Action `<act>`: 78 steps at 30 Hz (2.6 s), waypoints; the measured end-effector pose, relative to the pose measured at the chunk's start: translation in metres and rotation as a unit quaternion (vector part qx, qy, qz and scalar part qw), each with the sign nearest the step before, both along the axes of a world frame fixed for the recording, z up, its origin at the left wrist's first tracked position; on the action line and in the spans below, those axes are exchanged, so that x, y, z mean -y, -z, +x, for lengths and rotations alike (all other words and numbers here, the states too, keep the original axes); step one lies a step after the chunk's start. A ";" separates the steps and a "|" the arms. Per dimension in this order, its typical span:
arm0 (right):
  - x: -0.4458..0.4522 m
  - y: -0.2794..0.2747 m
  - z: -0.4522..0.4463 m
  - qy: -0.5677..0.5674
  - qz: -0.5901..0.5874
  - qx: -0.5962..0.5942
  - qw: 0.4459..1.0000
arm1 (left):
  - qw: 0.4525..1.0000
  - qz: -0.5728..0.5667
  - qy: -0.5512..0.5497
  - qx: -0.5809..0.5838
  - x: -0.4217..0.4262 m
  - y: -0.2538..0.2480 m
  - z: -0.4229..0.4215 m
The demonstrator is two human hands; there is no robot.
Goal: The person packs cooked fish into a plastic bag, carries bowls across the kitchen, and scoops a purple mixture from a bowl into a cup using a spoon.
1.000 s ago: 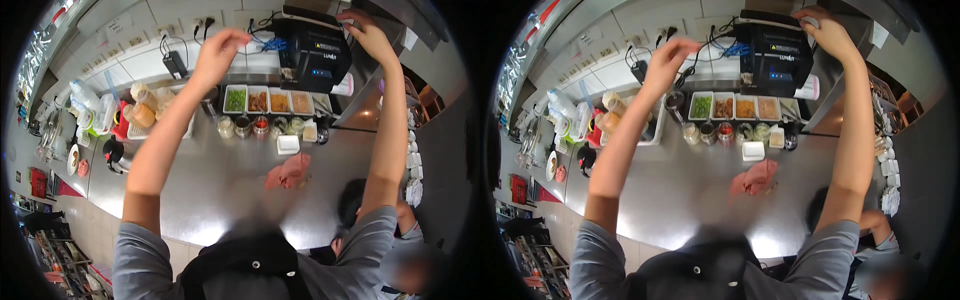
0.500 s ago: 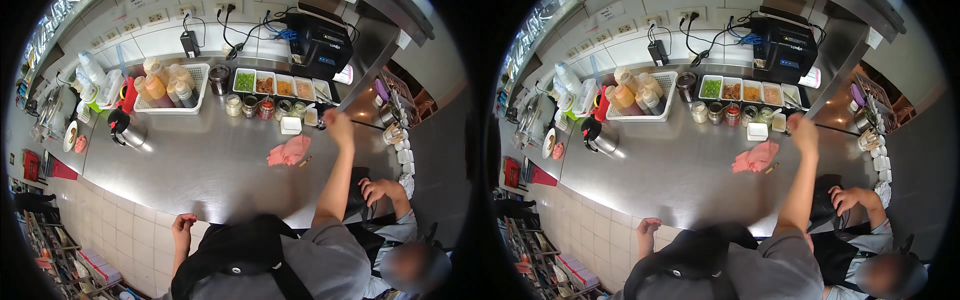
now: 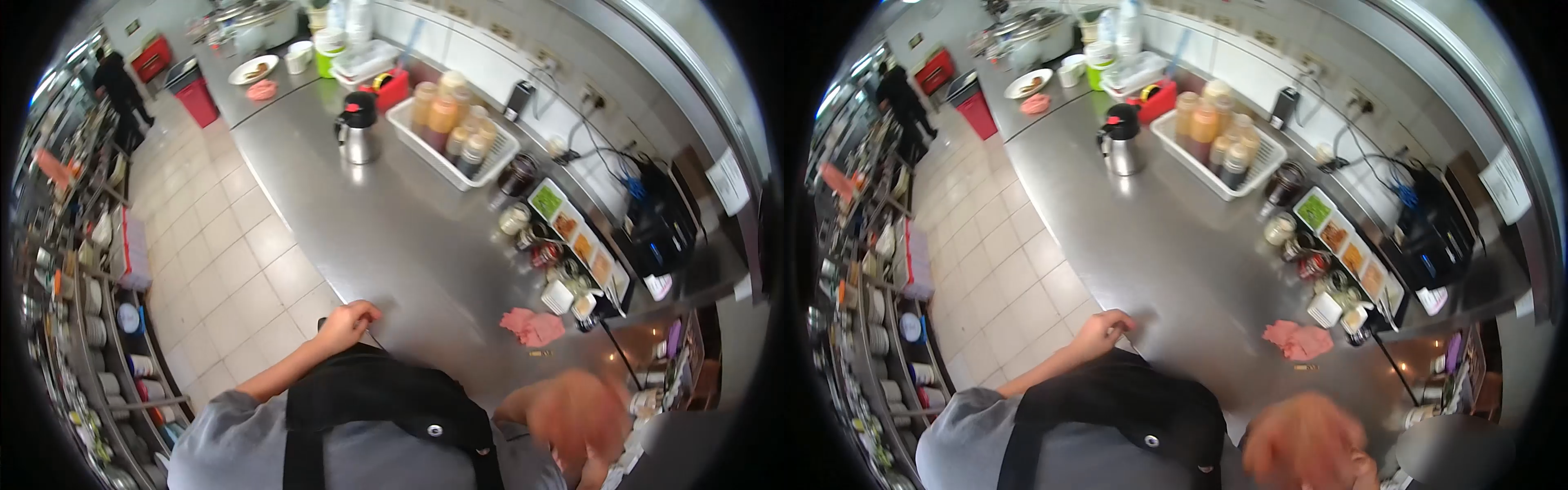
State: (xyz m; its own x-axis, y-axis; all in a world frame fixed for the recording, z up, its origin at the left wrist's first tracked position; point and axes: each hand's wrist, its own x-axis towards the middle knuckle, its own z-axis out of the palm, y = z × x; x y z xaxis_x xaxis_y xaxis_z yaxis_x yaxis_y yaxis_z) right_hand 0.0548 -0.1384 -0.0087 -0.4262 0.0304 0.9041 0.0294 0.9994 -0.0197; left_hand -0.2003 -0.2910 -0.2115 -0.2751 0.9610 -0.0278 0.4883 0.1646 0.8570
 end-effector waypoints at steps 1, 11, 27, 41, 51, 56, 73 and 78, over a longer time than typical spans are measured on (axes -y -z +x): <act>0.010 -0.007 -0.013 -0.074 0.028 -0.001 0.997 | 1.000 0.004 0.030 -0.008 -0.004 -0.004 -0.003; 0.059 -0.054 -0.135 -0.234 0.121 -0.114 0.958 | 0.973 0.101 0.180 -0.101 -0.021 -0.018 -0.086; 0.090 -0.044 -0.418 -0.143 -0.026 -0.270 0.952 | 0.988 0.093 0.011 -0.122 0.097 -0.020 -0.342; -0.143 0.234 -0.544 0.349 -0.537 0.072 0.765 | 0.988 -0.009 0.011 -0.152 0.062 -0.014 -0.457; -0.217 0.272 -0.619 0.395 -0.556 -0.059 0.729 | 0.975 -0.132 0.008 -0.178 0.062 0.004 -0.567; -0.225 0.225 -0.605 0.413 -0.626 0.227 0.621 | 0.985 -0.104 0.034 -0.136 0.079 0.013 -0.659; -0.385 0.032 -0.846 0.312 -0.384 0.103 0.863 | 0.985 -0.012 0.010 -0.173 0.034 -0.032 -0.888; -0.545 0.034 -0.852 0.465 -0.338 0.031 0.818 | 0.987 -0.021 -0.062 -0.150 0.030 -0.042 -0.927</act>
State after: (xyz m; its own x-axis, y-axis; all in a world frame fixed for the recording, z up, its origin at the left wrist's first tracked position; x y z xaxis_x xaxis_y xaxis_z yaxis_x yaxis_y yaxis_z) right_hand -0.7971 0.4064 -0.0427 0.0205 0.8514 0.5240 0.7922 0.3059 -0.5281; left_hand -1.1274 -0.3214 -0.1694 -0.3915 0.9195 0.0338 0.6932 0.2706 0.6681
